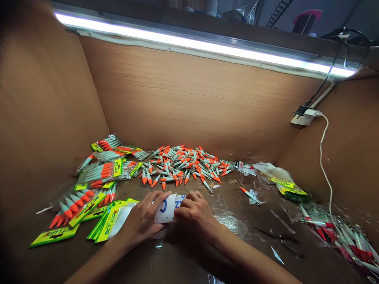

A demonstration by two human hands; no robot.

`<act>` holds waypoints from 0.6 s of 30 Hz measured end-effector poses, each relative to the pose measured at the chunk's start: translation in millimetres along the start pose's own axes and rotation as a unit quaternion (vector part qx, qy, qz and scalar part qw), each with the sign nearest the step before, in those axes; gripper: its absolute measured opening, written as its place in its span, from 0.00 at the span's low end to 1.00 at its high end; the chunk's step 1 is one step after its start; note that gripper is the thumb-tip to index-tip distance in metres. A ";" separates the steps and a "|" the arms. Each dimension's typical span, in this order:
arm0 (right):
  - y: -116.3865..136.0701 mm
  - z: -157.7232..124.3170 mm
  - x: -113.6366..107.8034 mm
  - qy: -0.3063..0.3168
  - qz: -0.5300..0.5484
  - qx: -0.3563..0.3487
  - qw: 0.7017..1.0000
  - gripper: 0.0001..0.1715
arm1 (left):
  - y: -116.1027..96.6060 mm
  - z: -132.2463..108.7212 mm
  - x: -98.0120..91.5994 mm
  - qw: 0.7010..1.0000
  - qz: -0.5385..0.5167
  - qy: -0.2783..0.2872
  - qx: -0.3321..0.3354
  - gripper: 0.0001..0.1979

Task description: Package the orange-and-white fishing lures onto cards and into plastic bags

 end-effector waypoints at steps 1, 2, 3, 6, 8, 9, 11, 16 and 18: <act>-0.7 -0.1 -0.3 0.007 0.024 -0.009 1.000 0.07 | 1.2 0.0 -0.2 1.000 0.002 0.001 -0.002 0.41; -3.9 -0.3 -2.3 0.013 0.052 -0.017 0.998 0.06 | 2.6 0.2 -0.2 1.000 0.005 0.002 -0.006 0.42; -10.6 -0.2 -6.1 0.014 0.076 -0.017 0.997 0.07 | 4.2 0.5 0.2 1.000 0.007 0.003 -0.009 0.42; -58.4 1.9 -21.5 0.003 0.055 0.103 0.993 0.15 | 10.1 2.0 2.8 1.000 0.012 0.005 -0.021 0.43; -102.8 0.6 -25.2 0.043 -0.039 0.262 0.963 0.18 | 13.9 3.1 4.7 0.999 0.016 -0.001 -0.029 0.42; -119.9 1.2 -23.9 0.061 -0.059 0.302 0.950 0.15 | 15.2 3.6 5.6 0.999 0.016 -0.003 -0.031 0.42; -143.8 3.6 -14.6 0.095 -0.077 0.344 0.931 0.11 | 16.5 4.3 7.2 0.999 0.013 -0.002 -0.030 0.43; -152.5 7.8 4.6 0.114 -0.069 0.354 0.926 0.12 | 15.7 4.2 7.2 1.000 0.009 0.004 -0.022 0.43; -145.5 6.7 -4.2 0.104 -0.057 0.340 0.933 0.17 | 15.8 3.9 6.5 1.000 0.011 0.008 -0.026 0.43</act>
Point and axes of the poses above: each hand's wrist, its own z-axis towards the middle knuckle, its own x-axis out of the palm, y = z × x, the point moved 5 cm from there along z, towards the middle knuckle, and after that the axes turned 8 degrees about -x, right-handed, at the moved point
